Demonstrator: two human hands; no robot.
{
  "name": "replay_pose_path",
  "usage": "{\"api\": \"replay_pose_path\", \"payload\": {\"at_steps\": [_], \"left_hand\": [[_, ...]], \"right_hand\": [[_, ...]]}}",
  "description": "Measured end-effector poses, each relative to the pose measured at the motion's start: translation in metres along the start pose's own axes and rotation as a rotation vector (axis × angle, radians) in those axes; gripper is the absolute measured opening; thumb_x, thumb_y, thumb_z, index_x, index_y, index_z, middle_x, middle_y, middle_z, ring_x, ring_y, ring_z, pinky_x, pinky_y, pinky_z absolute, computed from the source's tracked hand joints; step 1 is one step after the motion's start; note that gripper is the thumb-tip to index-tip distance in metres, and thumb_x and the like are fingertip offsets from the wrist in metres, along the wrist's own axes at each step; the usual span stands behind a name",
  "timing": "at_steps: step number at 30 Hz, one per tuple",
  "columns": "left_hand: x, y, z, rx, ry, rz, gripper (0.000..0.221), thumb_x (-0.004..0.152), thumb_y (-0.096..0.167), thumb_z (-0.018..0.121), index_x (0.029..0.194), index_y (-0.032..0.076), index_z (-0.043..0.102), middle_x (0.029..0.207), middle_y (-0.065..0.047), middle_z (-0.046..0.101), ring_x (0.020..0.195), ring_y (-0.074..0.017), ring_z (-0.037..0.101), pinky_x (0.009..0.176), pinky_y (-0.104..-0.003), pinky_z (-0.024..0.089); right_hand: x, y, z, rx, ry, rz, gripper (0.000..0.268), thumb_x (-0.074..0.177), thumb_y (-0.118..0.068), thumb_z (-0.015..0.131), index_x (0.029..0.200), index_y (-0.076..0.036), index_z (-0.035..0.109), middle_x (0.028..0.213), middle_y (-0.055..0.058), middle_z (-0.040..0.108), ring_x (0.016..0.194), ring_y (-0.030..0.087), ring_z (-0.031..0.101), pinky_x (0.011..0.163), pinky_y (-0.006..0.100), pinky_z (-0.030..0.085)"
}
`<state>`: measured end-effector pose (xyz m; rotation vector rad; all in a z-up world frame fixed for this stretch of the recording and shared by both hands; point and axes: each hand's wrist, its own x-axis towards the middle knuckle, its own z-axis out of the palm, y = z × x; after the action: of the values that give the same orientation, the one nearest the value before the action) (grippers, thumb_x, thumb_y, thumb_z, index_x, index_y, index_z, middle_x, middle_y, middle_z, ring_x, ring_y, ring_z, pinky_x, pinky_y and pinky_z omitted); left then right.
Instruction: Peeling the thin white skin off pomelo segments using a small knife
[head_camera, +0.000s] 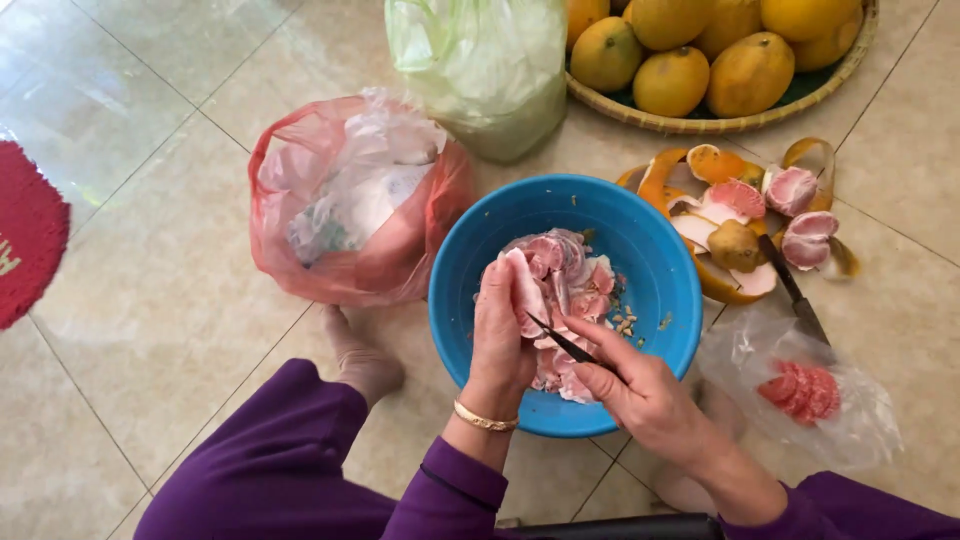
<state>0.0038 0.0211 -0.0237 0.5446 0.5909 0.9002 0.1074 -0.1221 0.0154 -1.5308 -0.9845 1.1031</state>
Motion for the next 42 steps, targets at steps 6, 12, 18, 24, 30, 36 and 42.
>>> {"api": "replay_pose_path", "payload": {"at_steps": [6,12,18,24,30,36,42], "left_hand": [[-0.015,0.010,0.009,-0.045,0.015,0.008,0.023,0.109,0.028,0.052,0.107,0.009,0.063,0.083,0.003,0.057,0.069,-0.0032,0.048,0.062,-0.019,0.039],[-0.032,0.017,0.024,-0.107,-0.023,-0.041,0.032,0.106,0.026,0.054,0.121,0.001,0.068,0.108,-0.004,0.068,0.091,-0.0079,0.059,0.082,-0.022,0.047],[-0.030,0.016,0.019,-0.189,-0.009,-0.031,0.030,0.107,0.025,0.055,0.120,0.001,0.068,0.107,-0.006,0.070,0.089,-0.0088,0.061,0.079,-0.022,0.049],[-0.030,0.012,0.015,-0.149,-0.033,-0.092,0.026,0.108,0.025,0.051,0.115,0.004,0.065,0.088,-0.001,0.060,0.068,-0.0059,0.050,0.055,-0.021,0.039],[-0.036,0.012,0.026,-0.124,-0.124,-0.211,0.027,0.107,0.023,0.052,0.116,0.000,0.063,0.100,-0.008,0.067,0.079,-0.0099,0.059,0.066,-0.022,0.049],[-0.030,0.017,0.021,-0.192,-0.088,-0.289,0.036,0.108,0.026,0.051,0.118,-0.005,0.064,0.103,-0.016,0.072,0.078,-0.0137,0.067,0.062,-0.020,0.054],[-0.041,0.015,0.033,-0.174,-0.136,-0.363,0.030,0.106,0.022,0.052,0.116,-0.003,0.066,0.076,-0.003,0.065,0.044,-0.0056,0.047,0.039,-0.020,0.035]], "right_hand": [[-0.019,-0.009,0.009,-0.126,0.039,-0.040,0.054,0.092,-0.011,0.061,0.146,-0.015,0.056,0.109,0.001,0.083,0.078,0.010,0.069,0.069,0.024,0.055],[-0.026,-0.023,0.021,-0.314,0.152,-0.106,0.055,0.089,-0.015,0.067,0.143,-0.016,0.056,0.104,0.002,0.083,0.079,0.011,0.076,0.070,0.026,0.058],[-0.017,-0.038,0.031,-0.308,0.166,-0.108,0.052,0.091,-0.016,0.068,0.141,-0.014,0.056,0.088,0.000,0.078,0.066,0.011,0.065,0.060,0.025,0.053],[-0.012,-0.037,0.031,-0.234,0.162,-0.094,0.052,0.091,-0.012,0.066,0.141,-0.014,0.055,0.090,0.002,0.079,0.066,0.010,0.062,0.060,0.024,0.050],[-0.017,-0.032,0.018,-0.360,0.194,-0.034,0.060,0.087,-0.012,0.069,0.145,-0.018,0.054,0.071,0.002,0.070,0.054,0.014,0.054,0.050,0.027,0.043],[-0.024,-0.020,0.007,-0.409,0.253,-0.023,0.066,0.084,-0.015,0.074,0.147,-0.021,0.053,0.079,0.000,0.079,0.055,0.012,0.061,0.053,0.026,0.048],[-0.016,-0.029,0.005,-0.499,0.295,-0.152,0.064,0.084,-0.015,0.075,0.144,-0.019,0.055,0.085,0.002,0.078,0.058,0.013,0.063,0.054,0.027,0.051]]}}
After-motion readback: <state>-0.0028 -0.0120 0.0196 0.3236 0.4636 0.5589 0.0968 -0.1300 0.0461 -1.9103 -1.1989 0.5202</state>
